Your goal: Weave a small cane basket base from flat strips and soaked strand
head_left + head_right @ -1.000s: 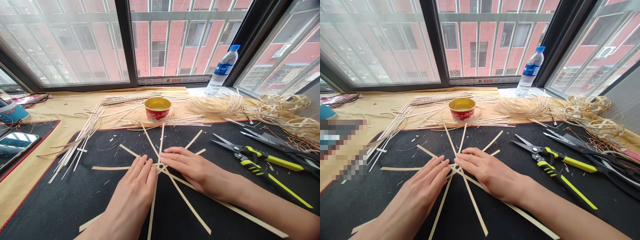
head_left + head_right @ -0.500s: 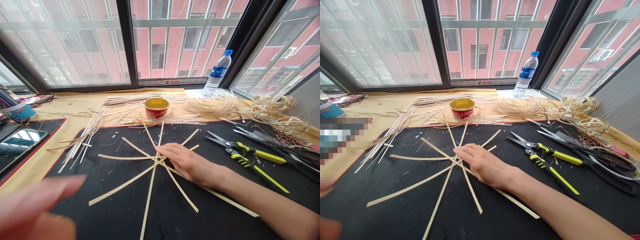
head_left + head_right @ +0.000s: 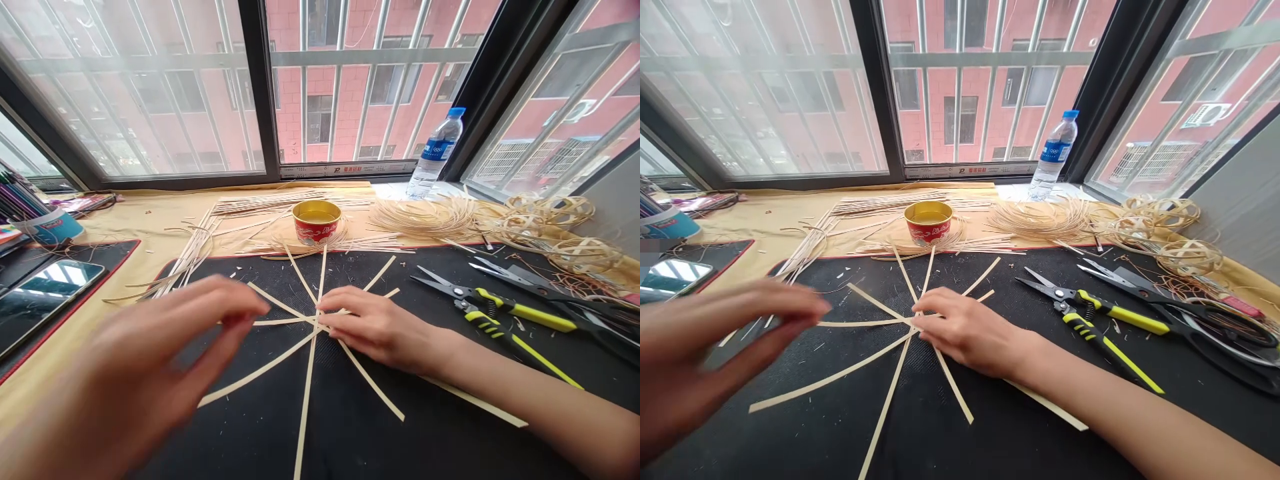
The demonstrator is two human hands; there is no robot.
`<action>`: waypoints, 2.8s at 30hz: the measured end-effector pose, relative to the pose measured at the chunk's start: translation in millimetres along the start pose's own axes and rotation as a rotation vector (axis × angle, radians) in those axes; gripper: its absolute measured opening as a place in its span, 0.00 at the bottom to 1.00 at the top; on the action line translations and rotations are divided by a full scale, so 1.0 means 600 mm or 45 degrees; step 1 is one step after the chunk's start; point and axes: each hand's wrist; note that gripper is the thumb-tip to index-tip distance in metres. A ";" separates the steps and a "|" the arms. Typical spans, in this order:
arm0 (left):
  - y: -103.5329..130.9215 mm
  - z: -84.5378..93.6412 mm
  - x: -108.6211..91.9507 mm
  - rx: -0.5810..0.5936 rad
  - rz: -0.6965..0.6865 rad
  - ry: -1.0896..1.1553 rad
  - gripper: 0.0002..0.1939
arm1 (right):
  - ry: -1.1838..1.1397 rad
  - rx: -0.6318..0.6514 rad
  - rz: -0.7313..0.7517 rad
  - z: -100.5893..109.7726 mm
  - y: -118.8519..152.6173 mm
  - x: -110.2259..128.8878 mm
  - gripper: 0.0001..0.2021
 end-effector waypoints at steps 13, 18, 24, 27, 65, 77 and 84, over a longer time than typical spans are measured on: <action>-0.194 -0.176 0.020 0.447 0.375 0.398 0.20 | 0.099 0.158 0.184 -0.018 0.004 0.008 0.14; -0.198 -0.176 0.006 0.374 0.403 0.462 0.14 | 0.194 0.116 0.185 -0.022 0.009 0.009 0.14; -0.172 -0.160 0.005 0.258 0.450 0.247 0.10 | 0.188 0.068 0.192 -0.023 0.011 0.008 0.13; -0.162 -0.155 0.011 0.183 0.479 0.208 0.10 | 0.184 0.063 0.202 -0.023 0.011 0.009 0.13; -0.229 -0.099 0.028 0.497 -0.183 0.439 0.02 | 0.193 0.135 0.124 -0.015 0.018 0.012 0.15; -0.232 -0.097 -0.001 0.481 -0.336 0.036 0.07 | 0.085 0.236 0.119 -0.020 0.022 0.004 0.17; -0.225 -0.102 -0.022 0.463 -0.680 -0.426 0.12 | 0.037 0.239 0.118 -0.017 0.016 0.007 0.16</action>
Point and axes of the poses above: each hand's wrist, its own y-axis away from the middle knuckle, its own z-axis out of the back of the hand, x = y × z, and after that the axes turned 7 degrees about y, right-handed
